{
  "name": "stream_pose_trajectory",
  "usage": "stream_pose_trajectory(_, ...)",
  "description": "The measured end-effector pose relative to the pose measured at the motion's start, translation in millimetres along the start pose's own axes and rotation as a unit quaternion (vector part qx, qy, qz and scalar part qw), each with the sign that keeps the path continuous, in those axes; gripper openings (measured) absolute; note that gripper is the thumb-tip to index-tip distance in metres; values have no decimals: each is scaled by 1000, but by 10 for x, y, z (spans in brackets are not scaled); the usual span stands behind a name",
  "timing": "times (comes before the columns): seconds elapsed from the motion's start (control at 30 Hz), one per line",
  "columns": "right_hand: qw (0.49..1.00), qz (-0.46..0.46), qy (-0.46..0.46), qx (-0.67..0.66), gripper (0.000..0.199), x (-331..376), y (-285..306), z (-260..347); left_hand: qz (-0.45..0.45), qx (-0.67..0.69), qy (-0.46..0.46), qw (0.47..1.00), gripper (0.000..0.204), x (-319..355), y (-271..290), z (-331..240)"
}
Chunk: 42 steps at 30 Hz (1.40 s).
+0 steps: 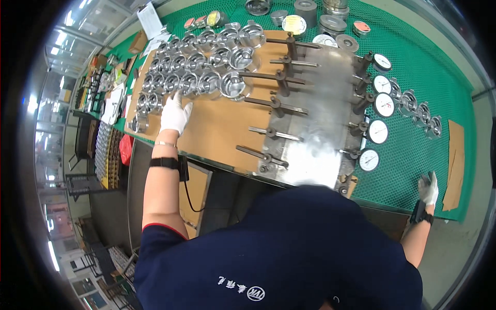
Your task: Inspecting metal pistons using a dial gauge and sorting them into containers.
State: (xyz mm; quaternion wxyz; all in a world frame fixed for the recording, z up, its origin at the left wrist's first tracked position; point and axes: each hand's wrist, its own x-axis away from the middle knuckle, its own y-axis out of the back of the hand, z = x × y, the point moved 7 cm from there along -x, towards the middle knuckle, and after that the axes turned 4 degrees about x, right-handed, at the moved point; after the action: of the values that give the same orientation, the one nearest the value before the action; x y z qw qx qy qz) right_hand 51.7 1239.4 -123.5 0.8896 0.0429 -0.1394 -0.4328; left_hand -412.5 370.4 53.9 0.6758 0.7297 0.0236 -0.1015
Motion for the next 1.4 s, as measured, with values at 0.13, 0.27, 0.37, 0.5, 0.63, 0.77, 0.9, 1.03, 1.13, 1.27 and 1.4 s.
stream_pose_trajectory(0.13, 977, -88, -166, -104, 52, 1024, 128, -96, 66, 7, 6, 998, 62, -838, -146, 246)
stream_pose_trajectory(0.27, 966, -160, -181, -95, 49, 1906, 203, -157, 139, -28, -43, 989, 66, -1408, -329, 134)
stream_pose_trajectory(0.37, 956, -178, -201, -119, 48, 2329, 10, -166, 244, 2, -27, 970, 70, -1677, -584, 370)
stream_pose_trajectory(0.5, 953, -192, -207, -113, 44, 2753, -220, -140, 240, 47, -67, 967, 77, -1720, -587, 285)
stream_pose_trajectory(0.63, 960, -159, -199, -115, 41, 2716, -453, -19, 224, 32, -75, 971, 80, -1506, -486, 248)
stream_pose_trajectory(0.77, 980, -97, -146, -88, 41, 2387, -712, 268, 210, 48, -57, 975, 73, -1014, -271, 319)
stream_pose_trajectory(0.9, 991, -59, -116, -27, 44, 2166, -1141, 638, 184, 122, -94, 971, 50, -285, -139, 354)
stream_pose_trajectory(1.03, 993, -11, -120, -11, 45, 1983, -1444, 877, 201, 109, -81, 970, 51, 512, 7, -27)
stream_pose_trajectory(1.13, 994, 24, -104, -7, 44, 1670, -1470, 944, 189, 99, -92, 973, 52, 768, 49, -423)
stream_pose_trajectory(1.27, 995, 57, -77, 12, 44, 1337, -1607, 1301, 205, 125, -81, 967, 64, 726, -95, -727)
stream_pose_trajectory(1.4, 996, 72, -50, 31, 42, 1285, -1798, 1689, 43, 374, -32, 926, 99, 604, 4, -513)
